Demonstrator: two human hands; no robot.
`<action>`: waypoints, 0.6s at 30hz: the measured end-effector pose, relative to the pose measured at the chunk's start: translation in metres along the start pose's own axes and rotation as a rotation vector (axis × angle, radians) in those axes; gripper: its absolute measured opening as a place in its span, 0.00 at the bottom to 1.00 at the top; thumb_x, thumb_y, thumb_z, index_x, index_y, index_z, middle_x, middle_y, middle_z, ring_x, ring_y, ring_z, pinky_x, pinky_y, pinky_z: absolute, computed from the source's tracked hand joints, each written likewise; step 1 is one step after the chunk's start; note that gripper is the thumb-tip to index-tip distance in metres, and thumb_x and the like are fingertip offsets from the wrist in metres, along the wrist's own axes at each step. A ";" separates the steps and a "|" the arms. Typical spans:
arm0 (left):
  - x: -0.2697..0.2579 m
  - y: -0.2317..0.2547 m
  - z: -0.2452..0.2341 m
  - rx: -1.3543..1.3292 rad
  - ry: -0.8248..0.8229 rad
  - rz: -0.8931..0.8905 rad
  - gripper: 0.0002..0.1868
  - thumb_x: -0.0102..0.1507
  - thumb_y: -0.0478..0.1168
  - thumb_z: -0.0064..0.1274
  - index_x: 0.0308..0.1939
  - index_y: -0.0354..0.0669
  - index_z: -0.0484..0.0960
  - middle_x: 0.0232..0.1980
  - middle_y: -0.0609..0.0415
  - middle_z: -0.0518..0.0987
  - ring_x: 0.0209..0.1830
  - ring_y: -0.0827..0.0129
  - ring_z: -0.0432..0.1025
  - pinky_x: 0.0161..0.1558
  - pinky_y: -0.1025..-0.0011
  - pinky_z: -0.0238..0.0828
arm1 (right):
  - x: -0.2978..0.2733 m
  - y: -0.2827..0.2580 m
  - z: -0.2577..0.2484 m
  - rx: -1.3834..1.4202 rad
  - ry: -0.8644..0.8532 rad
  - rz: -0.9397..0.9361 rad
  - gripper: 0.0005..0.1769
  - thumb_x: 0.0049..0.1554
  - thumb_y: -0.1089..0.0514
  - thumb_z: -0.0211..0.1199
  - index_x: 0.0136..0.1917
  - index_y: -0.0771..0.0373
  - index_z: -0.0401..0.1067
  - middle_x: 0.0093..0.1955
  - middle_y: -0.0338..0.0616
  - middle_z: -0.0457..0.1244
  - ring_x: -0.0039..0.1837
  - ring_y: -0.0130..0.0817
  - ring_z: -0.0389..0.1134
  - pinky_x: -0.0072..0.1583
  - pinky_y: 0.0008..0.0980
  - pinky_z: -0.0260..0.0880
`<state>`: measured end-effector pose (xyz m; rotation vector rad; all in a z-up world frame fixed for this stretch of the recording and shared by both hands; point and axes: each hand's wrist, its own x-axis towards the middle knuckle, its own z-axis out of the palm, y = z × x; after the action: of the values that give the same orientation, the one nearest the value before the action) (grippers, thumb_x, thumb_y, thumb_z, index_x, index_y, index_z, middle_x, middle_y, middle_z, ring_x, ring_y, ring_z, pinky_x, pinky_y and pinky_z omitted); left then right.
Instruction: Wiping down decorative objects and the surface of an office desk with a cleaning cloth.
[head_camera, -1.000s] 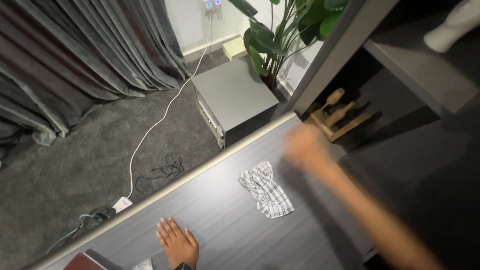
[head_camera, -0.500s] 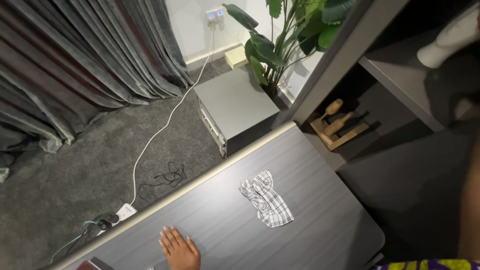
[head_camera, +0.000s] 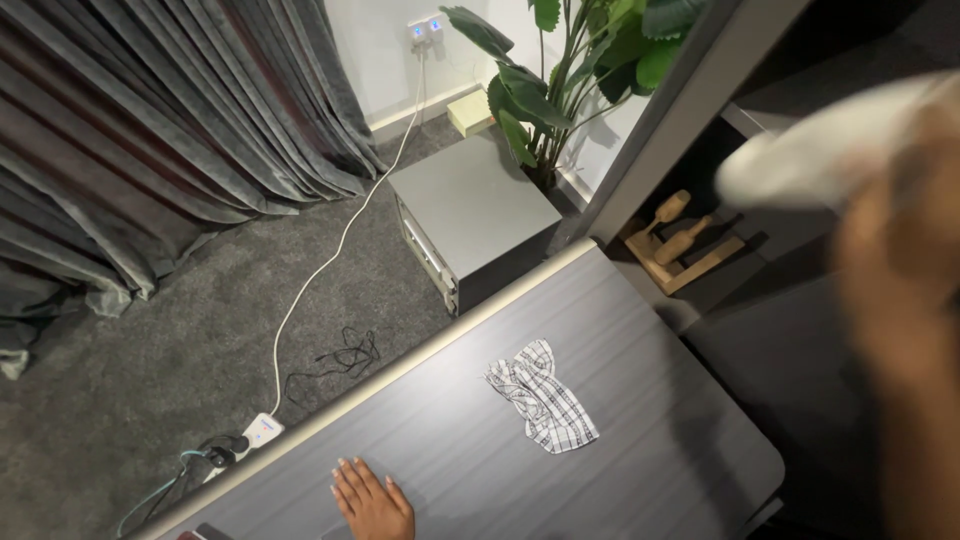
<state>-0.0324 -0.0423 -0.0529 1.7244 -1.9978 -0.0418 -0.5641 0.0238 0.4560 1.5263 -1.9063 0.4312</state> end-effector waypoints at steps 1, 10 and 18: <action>0.001 0.001 -0.001 0.001 -0.001 -0.008 0.36 0.65 0.46 0.38 0.74 0.26 0.60 0.79 0.30 0.56 0.82 0.41 0.48 0.80 0.47 0.38 | -0.021 -0.024 0.022 0.014 0.011 0.006 0.21 0.67 0.66 0.61 0.72 0.70 0.69 0.59 0.57 0.61 0.63 0.51 0.58 0.66 0.49 0.60; 0.004 0.004 -0.010 0.101 -0.177 -0.033 0.36 0.65 0.47 0.36 0.73 0.26 0.57 0.79 0.31 0.51 0.82 0.42 0.42 0.78 0.49 0.33 | -0.152 -0.245 0.150 0.652 -0.041 -0.116 0.23 0.58 0.69 0.64 0.67 0.69 0.70 0.48 0.51 0.65 0.51 0.48 0.67 0.53 0.45 0.70; 0.008 0.009 -0.018 0.040 -0.108 -0.011 0.36 0.64 0.46 0.36 0.73 0.26 0.57 0.79 0.32 0.53 0.82 0.42 0.43 0.79 0.49 0.33 | -0.153 -0.319 0.133 0.863 -0.195 -0.174 0.21 0.55 0.67 0.65 0.62 0.71 0.74 0.44 0.50 0.60 0.53 0.47 0.66 0.71 0.57 0.63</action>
<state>-0.0340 -0.0428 -0.0309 1.7927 -2.0791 -0.1013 -0.2803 -0.0306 0.2119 2.3190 -1.7889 1.1632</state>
